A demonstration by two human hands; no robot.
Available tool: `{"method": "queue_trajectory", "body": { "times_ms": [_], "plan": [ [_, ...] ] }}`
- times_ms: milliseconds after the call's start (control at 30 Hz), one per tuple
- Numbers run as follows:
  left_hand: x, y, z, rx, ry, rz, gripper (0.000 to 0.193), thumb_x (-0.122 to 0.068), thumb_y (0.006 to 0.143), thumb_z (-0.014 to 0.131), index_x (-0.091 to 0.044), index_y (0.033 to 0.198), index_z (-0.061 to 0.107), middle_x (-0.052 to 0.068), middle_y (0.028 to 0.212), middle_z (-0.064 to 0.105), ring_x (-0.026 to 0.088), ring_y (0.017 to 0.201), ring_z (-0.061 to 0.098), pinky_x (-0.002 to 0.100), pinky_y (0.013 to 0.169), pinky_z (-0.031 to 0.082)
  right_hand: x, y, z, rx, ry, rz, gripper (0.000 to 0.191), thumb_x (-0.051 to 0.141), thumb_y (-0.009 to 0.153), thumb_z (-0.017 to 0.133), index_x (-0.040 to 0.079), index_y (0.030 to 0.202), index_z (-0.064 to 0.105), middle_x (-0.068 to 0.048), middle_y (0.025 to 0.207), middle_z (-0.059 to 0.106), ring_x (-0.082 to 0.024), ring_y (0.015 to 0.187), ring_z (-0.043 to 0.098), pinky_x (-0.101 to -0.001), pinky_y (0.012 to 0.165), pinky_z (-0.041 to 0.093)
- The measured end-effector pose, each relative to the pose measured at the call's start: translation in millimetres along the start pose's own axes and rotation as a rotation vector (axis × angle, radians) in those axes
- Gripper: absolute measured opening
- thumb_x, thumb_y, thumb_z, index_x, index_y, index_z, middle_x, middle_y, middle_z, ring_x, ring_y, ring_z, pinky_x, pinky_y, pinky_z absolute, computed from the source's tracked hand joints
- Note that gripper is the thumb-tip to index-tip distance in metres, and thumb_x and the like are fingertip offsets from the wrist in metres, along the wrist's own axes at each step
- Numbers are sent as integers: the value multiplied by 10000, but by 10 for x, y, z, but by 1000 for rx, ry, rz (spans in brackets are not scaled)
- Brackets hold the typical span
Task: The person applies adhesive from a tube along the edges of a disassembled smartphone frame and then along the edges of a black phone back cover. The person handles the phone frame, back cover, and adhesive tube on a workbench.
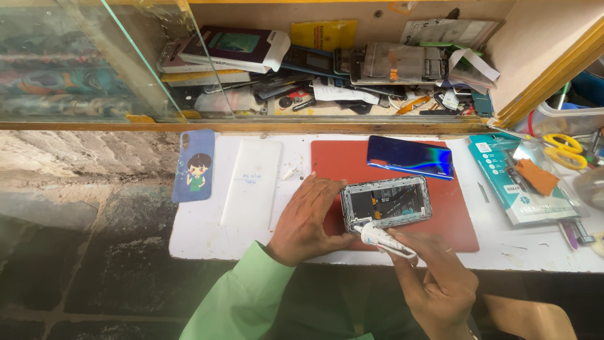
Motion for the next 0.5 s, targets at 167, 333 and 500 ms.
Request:
{"method": "queue_trajectory", "body": {
  "times_ms": [167,333,500],
  "plan": [
    [10,-5,9,-3,-6,3,847,-332,690,910,4,1366,526,164,1212,638,326,1197,611,521,1200,383,-17,-2,22,27,-17,-33,417,-104,772,764,21,1167,714,-104,1061,770,-84,798,666,-182,504,399],
    [26,-11,6,10,-16,-1,852,-317,674,909,0,1365,525,162,1210,638,323,1202,607,521,1204,377,-16,-27,29,46,13,-33,415,-118,777,746,4,1172,707,-118,1084,762,-136,890,704,-202,599,497],
    [25,-10,13,12,-16,-10,870,-327,660,915,-3,1366,523,168,1210,635,327,1202,602,520,1201,371,36,-38,18,61,76,-84,407,-125,799,726,-22,1191,682,-137,1128,746,-198,1038,728,-268,826,591]
  ]
}}
Point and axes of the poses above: each hand's wrist, its own y-axis towards the middle knuckle, its own z-axis out of the palm, x = y × z, the point moved 7 cm from there along y, towards the middle knuckle
